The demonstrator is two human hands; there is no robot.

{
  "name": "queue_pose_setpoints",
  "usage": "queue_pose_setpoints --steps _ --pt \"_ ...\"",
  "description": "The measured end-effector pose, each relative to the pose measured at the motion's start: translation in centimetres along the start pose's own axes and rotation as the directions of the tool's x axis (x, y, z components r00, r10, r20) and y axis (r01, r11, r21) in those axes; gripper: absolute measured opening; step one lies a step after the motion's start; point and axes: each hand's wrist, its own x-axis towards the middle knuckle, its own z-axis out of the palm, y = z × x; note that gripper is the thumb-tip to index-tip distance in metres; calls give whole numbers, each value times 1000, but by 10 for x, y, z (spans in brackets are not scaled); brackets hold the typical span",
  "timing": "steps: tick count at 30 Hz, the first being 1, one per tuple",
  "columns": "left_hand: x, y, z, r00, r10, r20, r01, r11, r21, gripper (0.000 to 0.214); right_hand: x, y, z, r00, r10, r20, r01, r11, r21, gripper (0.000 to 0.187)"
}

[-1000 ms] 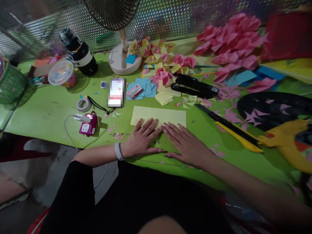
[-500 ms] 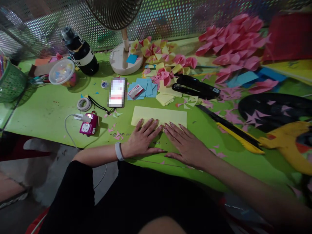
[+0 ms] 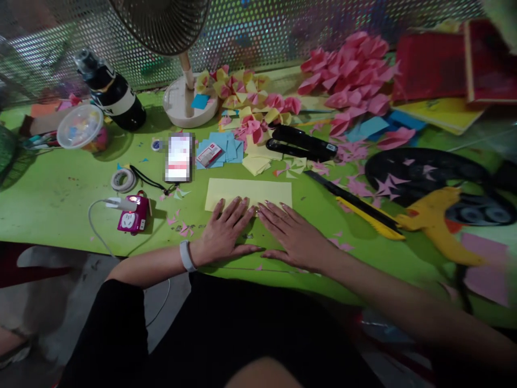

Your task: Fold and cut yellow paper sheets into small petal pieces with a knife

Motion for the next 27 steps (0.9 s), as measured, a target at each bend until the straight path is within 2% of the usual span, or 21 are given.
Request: queue_pose_setpoints --steps 11,16,21,27 --pt "2 0 -1 1000 -1 23 1 1000 -9 98 2 -1 -2 999 -14 -38 14 1000 -17 101" --pt "2 -3 -8 999 25 38 -23 999 -46 100 1 1 -1 1000 -11 -7 11 1000 -25 100" --pt "-6 -18 -16 996 58 70 -53 996 -69 103 -10 6 0 999 14 33 -14 1000 -13 102" --pt "-35 -43 -27 995 15 102 -10 998 -55 108 -32 9 -5 995 90 51 -89 996 -16 99"
